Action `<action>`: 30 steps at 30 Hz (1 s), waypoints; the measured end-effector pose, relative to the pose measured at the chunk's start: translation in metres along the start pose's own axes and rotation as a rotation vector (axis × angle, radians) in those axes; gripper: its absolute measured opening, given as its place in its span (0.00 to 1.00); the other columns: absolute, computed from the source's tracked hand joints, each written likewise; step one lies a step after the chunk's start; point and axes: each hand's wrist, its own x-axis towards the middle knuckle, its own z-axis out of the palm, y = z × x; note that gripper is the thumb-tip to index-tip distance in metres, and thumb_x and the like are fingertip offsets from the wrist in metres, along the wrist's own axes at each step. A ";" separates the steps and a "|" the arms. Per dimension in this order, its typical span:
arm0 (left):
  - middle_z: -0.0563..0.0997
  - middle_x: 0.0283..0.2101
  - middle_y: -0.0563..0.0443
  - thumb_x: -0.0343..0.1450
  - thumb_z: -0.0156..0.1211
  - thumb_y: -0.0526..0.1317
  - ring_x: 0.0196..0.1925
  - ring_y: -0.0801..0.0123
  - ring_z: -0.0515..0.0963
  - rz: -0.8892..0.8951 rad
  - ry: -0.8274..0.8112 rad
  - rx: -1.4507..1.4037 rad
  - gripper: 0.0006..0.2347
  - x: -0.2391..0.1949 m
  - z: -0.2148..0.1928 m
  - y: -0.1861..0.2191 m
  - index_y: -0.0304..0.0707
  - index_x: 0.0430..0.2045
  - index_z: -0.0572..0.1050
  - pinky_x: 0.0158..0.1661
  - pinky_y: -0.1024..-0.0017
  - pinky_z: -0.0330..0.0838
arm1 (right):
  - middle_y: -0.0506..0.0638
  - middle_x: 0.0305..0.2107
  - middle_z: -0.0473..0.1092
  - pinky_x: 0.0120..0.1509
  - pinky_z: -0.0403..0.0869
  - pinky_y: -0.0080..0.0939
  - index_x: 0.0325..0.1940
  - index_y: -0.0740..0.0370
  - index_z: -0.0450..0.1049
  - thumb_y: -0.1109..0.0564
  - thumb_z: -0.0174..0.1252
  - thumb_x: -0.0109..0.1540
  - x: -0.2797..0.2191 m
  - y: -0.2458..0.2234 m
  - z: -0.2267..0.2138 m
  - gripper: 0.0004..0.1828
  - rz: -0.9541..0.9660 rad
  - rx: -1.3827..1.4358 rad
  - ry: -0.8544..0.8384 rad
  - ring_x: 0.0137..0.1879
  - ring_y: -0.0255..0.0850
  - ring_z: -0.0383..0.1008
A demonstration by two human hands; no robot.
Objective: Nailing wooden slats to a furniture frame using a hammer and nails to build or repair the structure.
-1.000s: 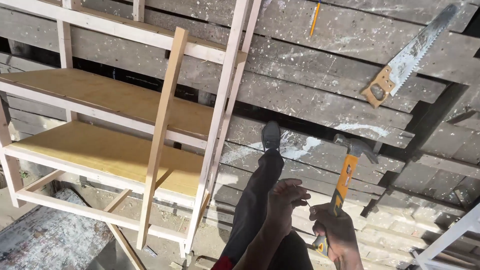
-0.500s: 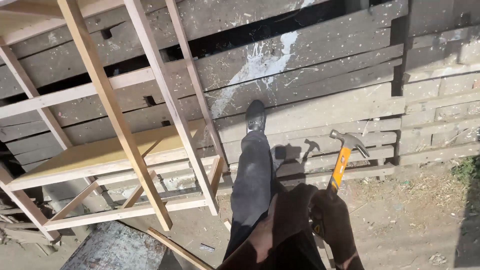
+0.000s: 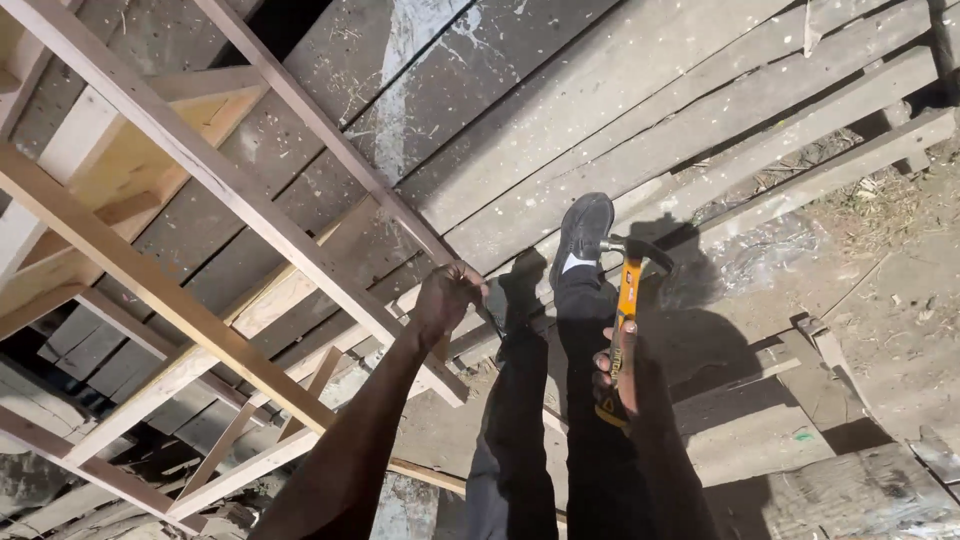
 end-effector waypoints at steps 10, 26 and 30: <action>0.78 0.25 0.57 0.58 0.60 0.38 0.30 0.72 0.75 -0.398 0.360 1.132 0.04 0.060 -0.109 -0.080 0.51 0.22 0.76 0.36 0.76 0.64 | 0.55 0.20 0.66 0.25 0.68 0.34 0.34 0.64 0.60 0.53 0.46 0.58 0.019 0.055 0.046 0.11 -0.093 0.209 0.177 0.23 0.34 0.64; 0.78 0.29 0.49 0.60 0.54 0.37 0.37 0.54 0.77 -0.647 0.025 1.696 0.07 0.092 -0.174 -0.180 0.52 0.27 0.78 0.40 0.61 0.69 | 0.52 0.05 0.58 0.09 0.63 0.37 0.30 0.66 0.63 0.54 0.45 0.57 0.124 0.194 0.052 0.11 0.141 -0.053 -0.090 0.08 0.39 0.61; 0.78 0.31 0.48 0.61 0.53 0.37 0.39 0.54 0.76 -0.711 0.021 1.660 0.08 0.100 -0.166 -0.176 0.51 0.29 0.78 0.41 0.62 0.69 | 0.52 0.05 0.58 0.07 0.62 0.35 0.43 0.69 0.62 0.52 0.39 0.59 0.145 0.192 0.062 0.17 0.067 -0.044 -0.108 0.07 0.40 0.61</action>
